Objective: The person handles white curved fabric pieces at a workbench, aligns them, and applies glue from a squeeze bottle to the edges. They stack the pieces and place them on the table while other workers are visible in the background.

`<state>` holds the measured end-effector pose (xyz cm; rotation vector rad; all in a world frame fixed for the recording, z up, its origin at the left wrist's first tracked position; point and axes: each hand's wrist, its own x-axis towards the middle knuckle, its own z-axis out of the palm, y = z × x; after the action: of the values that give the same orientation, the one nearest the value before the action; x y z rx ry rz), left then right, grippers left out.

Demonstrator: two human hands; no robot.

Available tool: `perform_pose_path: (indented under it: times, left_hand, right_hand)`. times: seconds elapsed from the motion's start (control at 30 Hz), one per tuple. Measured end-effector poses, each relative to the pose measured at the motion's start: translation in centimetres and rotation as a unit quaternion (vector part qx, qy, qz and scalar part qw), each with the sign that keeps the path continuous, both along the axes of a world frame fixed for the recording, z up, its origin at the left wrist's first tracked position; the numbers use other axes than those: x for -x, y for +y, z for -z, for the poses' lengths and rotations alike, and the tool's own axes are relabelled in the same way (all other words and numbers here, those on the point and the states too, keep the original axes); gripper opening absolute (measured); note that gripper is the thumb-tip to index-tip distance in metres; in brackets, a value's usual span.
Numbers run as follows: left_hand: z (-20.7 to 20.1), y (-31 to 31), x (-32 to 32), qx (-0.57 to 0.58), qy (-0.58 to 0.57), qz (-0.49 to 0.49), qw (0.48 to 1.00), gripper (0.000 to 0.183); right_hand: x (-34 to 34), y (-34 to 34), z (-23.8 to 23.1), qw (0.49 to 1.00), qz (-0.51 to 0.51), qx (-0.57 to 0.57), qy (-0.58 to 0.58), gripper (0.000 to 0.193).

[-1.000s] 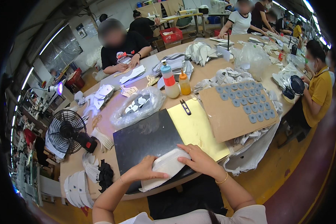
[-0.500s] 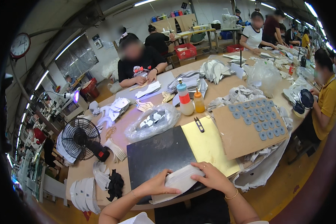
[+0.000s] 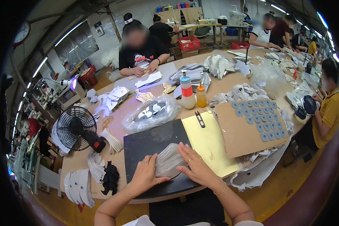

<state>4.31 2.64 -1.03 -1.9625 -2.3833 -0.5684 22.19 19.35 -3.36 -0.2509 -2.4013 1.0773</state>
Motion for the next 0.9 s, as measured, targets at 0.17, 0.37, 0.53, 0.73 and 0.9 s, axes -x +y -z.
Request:
perform_pose_path:
  times: [0.17, 0.37, 0.53, 0.73, 0.9]
  left_hand:
    - [0.2, 0.1, -0.5, -0.024, 0.006, -0.003, 1.0, 0.096]
    - [-0.1, 0.4, -0.1, 0.038, -0.013, -0.025, 0.999, 0.092]
    - [0.6, -0.5, 0.1, -0.002, 0.016, -0.017, 1.0, 0.09]
    - [-0.2, -0.4, 0.9, 0.023, -0.012, -0.007, 1.0, 0.086]
    - [-0.4, 0.2, 1.1, 0.021, -0.006, 0.027, 0.999, 0.085]
  right_hand:
    - [2.5, 0.2, 0.1, 0.989, 0.113, -0.001, 0.099, 0.067]
    - [3.9, 0.2, 1.5, 0.999, -0.02, 0.038, -0.034, 0.057]
    - [4.7, 0.1, 1.4, 0.998, -0.042, -0.004, -0.039, 0.05]
    - [8.7, 7.2, 0.4, 0.962, 0.273, 0.001, -0.016, 0.028]
    - [12.2, 16.7, 3.0, 0.872, 0.459, -0.08, -0.152, 0.023]
